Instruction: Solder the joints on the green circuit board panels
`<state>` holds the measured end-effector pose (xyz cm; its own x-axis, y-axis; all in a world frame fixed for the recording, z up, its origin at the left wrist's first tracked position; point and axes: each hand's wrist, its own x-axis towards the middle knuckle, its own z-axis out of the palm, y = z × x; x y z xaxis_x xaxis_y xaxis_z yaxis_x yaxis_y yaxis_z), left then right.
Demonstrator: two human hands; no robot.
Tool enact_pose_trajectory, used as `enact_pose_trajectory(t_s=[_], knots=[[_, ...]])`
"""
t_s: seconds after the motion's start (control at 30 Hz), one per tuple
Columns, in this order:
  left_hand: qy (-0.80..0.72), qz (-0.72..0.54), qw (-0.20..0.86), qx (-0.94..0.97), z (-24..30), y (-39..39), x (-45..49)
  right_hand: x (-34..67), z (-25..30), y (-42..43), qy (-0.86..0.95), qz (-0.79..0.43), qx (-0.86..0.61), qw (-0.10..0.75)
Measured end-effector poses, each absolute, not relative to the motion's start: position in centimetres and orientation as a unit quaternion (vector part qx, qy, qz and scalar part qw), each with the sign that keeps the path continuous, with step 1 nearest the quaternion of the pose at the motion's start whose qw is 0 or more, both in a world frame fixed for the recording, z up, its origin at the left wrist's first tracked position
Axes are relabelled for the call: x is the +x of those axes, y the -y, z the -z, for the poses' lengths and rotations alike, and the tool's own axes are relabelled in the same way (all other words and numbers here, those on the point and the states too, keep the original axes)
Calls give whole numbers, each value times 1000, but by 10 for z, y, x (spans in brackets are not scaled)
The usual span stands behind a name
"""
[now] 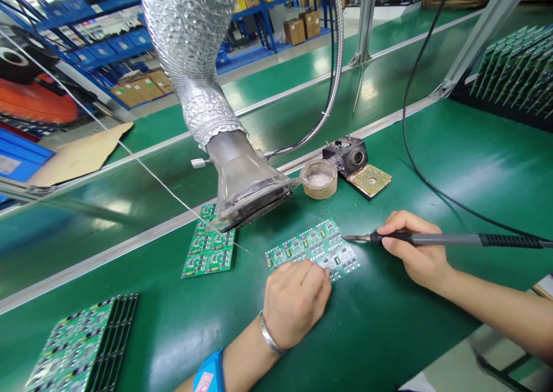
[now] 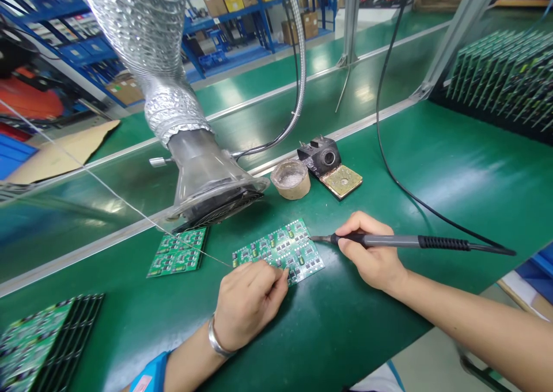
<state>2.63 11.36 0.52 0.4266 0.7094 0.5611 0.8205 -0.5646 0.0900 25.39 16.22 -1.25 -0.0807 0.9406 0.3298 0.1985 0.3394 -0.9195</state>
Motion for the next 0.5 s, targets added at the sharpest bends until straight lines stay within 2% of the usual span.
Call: enact_pose_trajectory(t_s=[0.17, 0.3, 0.4, 0.5], knots=[[477, 300, 25, -826, -15, -98, 12, 254, 14, -163, 614, -374, -424, 550], [481, 261, -22, -836, -13, -84, -4, 252, 16, -169, 597, -360, -437, 568], [486, 216, -5, -847, -3, -84, -11, 249, 9, -170, 599, -338, -452, 568], [462, 223, 35, -858, 10, -99, -16, 246, -2, -168, 618, -333, -462, 543]])
